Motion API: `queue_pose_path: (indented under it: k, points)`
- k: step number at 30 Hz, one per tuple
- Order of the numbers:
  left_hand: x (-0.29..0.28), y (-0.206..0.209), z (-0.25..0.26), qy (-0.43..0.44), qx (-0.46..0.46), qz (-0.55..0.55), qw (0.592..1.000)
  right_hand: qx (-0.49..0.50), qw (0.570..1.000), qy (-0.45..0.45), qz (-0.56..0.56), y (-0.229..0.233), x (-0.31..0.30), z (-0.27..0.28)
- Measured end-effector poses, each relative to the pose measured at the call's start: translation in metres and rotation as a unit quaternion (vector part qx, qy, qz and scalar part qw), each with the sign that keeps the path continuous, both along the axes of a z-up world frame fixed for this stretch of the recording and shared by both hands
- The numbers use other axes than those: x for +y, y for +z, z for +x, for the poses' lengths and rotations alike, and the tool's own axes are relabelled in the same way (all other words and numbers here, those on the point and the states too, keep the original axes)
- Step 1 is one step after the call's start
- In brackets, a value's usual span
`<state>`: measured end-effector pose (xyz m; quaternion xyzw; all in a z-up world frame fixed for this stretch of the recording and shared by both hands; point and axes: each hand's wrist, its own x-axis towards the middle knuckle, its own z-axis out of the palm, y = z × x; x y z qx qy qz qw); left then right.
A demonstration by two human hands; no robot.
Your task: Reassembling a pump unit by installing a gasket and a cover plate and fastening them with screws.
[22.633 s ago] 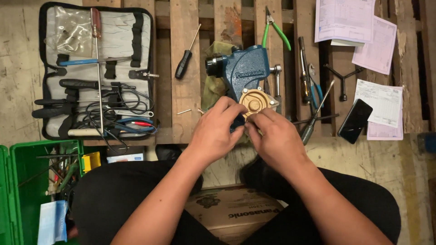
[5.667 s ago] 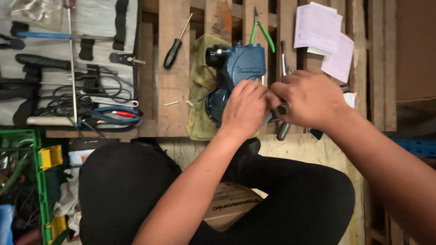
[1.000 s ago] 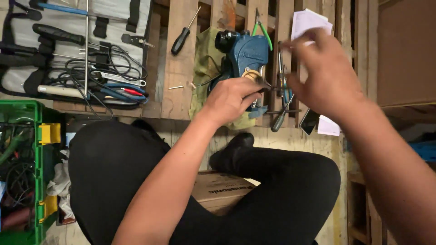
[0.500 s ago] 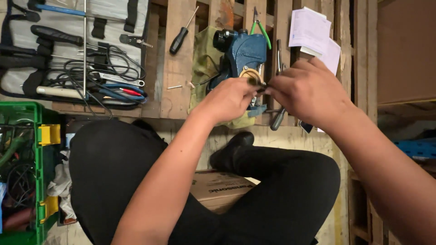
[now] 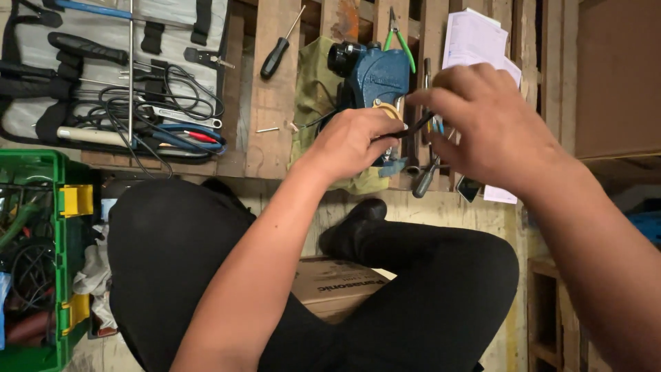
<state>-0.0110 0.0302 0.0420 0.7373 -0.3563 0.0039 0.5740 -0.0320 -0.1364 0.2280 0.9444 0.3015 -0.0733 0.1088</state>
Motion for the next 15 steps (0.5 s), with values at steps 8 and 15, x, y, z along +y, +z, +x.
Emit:
queue_pose_path:
  k: [8,15]
  points:
    - [0.003,0.005,0.001,-0.01,-0.015,0.008,1.0,-0.087,0.988,0.062,-0.107,-0.028,-0.006,-0.011]
    - [-0.003,-0.016,0.001,0.017,-0.068,0.023,0.997,-0.03,0.977,-0.201,-0.066,-0.046,0.011,-0.01]
